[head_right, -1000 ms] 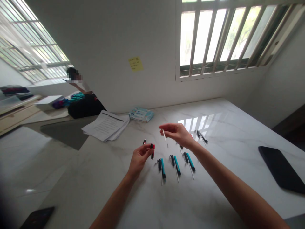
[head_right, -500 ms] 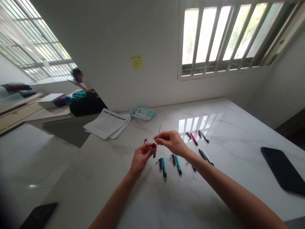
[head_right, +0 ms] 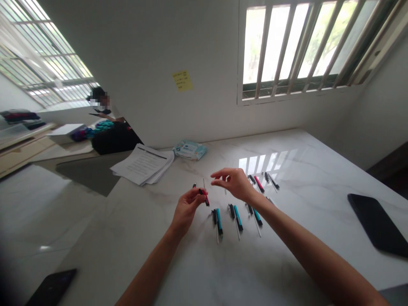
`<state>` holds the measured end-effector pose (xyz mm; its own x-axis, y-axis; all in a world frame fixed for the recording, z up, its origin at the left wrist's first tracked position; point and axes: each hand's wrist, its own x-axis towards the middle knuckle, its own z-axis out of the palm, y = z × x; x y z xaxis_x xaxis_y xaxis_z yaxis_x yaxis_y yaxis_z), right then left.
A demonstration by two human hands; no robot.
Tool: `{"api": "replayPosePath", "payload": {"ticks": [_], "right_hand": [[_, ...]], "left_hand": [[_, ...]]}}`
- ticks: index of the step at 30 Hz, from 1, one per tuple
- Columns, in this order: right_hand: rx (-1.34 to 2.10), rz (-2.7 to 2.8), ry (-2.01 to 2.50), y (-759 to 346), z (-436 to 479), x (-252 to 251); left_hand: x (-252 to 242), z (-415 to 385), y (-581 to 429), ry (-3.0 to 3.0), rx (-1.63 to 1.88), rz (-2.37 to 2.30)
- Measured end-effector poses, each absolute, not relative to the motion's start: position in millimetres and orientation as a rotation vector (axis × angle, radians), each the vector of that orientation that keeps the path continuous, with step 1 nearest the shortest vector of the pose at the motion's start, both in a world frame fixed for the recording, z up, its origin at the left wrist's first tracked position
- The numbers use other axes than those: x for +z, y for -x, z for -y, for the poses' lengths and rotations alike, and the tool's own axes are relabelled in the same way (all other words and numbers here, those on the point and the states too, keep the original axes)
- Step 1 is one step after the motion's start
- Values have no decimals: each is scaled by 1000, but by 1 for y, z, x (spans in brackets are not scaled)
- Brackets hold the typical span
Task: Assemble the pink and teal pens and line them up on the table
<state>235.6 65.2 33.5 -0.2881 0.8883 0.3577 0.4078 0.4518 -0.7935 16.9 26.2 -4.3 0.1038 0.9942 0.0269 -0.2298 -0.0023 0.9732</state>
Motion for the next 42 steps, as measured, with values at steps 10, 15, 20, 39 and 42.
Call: {"api": "replayPosePath", "payload": {"ticks": [10,15,20,39,42], "right_hand": [[330,2540,1287,-253,-86,-4],[385,2597,1279,-249,-87,-11],[524,2485,1283,-249,-87,-12],[1346,1311,859,-244,-73,42],[1357,1316,850,-244,-73,42]], "left_hand": [[0,-27,-15,-1012,1334,-924],[-3,-28,-14,-964,1307,-951],[-6,-30,-14,-1099,1245,-1054],[-13,-27,-19,-1283,1157,-1163],[-14,-27,-20,-1296,1143,-1175]]}}
